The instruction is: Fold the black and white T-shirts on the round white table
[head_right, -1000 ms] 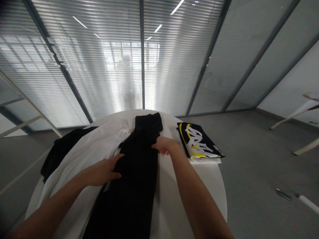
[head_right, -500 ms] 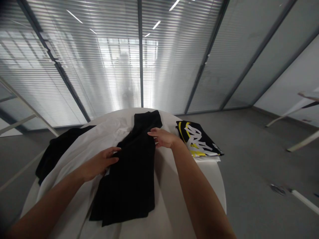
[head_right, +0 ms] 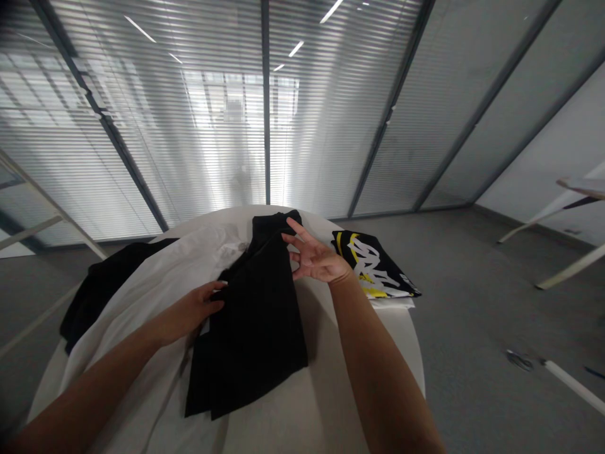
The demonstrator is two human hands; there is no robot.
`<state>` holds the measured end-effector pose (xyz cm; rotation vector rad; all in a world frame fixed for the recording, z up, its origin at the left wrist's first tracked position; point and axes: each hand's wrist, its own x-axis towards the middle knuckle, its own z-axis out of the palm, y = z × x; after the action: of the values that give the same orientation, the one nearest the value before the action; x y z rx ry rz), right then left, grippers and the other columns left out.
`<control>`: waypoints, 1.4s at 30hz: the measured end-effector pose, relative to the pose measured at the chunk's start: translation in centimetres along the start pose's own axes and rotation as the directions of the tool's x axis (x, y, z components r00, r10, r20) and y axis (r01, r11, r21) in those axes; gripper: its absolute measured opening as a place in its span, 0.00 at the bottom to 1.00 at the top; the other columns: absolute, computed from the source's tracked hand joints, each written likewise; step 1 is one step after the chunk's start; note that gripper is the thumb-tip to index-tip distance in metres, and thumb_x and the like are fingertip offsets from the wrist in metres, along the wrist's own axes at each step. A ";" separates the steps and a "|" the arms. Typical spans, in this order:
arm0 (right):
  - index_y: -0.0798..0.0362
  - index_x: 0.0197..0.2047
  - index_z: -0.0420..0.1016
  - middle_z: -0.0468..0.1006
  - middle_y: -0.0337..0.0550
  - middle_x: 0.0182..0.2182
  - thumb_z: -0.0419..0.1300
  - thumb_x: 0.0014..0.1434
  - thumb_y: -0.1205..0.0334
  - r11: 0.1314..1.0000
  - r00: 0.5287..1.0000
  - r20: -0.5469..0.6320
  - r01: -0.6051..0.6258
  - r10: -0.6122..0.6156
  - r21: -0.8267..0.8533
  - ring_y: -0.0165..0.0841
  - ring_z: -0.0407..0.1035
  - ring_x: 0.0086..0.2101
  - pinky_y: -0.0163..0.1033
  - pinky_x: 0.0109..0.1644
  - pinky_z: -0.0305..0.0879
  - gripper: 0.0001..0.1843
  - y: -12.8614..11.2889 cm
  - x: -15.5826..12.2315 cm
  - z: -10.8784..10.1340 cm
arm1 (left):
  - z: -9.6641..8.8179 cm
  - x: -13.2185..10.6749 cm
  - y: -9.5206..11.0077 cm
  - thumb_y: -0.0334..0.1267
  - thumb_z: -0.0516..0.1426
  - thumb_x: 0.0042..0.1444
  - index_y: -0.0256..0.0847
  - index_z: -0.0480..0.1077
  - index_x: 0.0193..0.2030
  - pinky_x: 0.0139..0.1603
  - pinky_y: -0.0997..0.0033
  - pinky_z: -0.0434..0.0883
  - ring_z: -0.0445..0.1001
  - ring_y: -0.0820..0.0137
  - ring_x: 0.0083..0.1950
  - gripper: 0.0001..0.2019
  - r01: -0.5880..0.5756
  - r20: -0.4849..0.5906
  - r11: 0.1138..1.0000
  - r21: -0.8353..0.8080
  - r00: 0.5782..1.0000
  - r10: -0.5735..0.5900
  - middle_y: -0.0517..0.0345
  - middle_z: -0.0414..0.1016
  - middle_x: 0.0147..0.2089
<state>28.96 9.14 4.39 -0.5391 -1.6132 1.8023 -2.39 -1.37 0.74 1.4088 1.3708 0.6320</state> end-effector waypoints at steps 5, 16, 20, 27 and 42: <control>0.34 0.70 0.47 0.51 0.47 0.68 0.64 0.50 0.59 0.963 0.988 -0.111 -0.134 0.110 -0.234 0.35 0.68 0.46 0.27 0.26 0.64 0.48 0.3 1.5 1.3 | -0.2 0.3 -0.3 0.43 0.56 0.54 0.39 0.64 0.59 0.51 0.63 0.70 0.75 0.61 0.49 0.25 -0.013 0.016 1.000 -0.015 1.000 0.013 0.53 0.77 0.47; 0.39 0.72 0.34 0.72 0.34 0.30 0.68 0.54 0.56 0.902 0.916 -0.079 -0.401 0.393 -0.162 0.27 0.68 0.25 0.36 0.32 0.68 0.55 0.1 -3.7 1.0 | -0.4 0.4 0.1 0.41 0.56 0.54 0.40 0.67 0.57 0.58 0.62 0.66 0.73 0.61 0.54 0.23 -0.093 0.032 0.994 0.059 0.995 0.091 0.52 0.75 0.53; 0.33 0.71 0.30 0.73 0.40 0.46 0.71 0.48 0.64 0.986 0.992 0.082 -0.110 0.101 0.127 0.28 0.70 0.39 0.35 0.42 0.67 0.63 1.5 -6.0 2.7 | -0.5 -0.1 0.6 0.42 0.56 0.53 0.41 0.67 0.58 0.59 0.62 0.65 0.72 0.61 0.55 0.24 -0.052 0.085 0.998 -0.035 0.995 0.055 0.52 0.74 0.55; 0.25 0.69 0.21 0.58 0.46 0.65 0.70 0.51 0.65 0.980 0.975 0.121 -0.192 0.185 0.055 0.32 0.72 0.44 0.36 0.40 0.72 0.65 0.8 -7.8 5.4 | -0.6 -0.1 0.3 0.41 0.57 0.54 0.40 0.66 0.59 0.60 0.62 0.64 0.72 0.62 0.55 0.25 -0.045 0.099 0.997 -0.056 0.994 0.050 0.52 0.74 0.55; 0.57 0.61 0.68 0.76 0.39 0.21 0.60 0.59 0.45 0.783 0.831 0.004 -0.522 0.556 -0.337 0.31 0.74 0.24 0.33 0.29 0.68 0.33 1.5 -8.6 1.7 | -0.6 -1.6 1.3 0.43 0.60 0.49 0.47 0.59 0.66 0.29 0.72 0.71 0.75 0.70 0.31 0.35 0.058 0.279 0.994 0.094 0.957 -0.082 0.48 0.70 0.58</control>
<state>33.52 1.83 2.15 -1.1837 -1.9863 1.9908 -2.75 -2.51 2.53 1.4487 1.2245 0.3138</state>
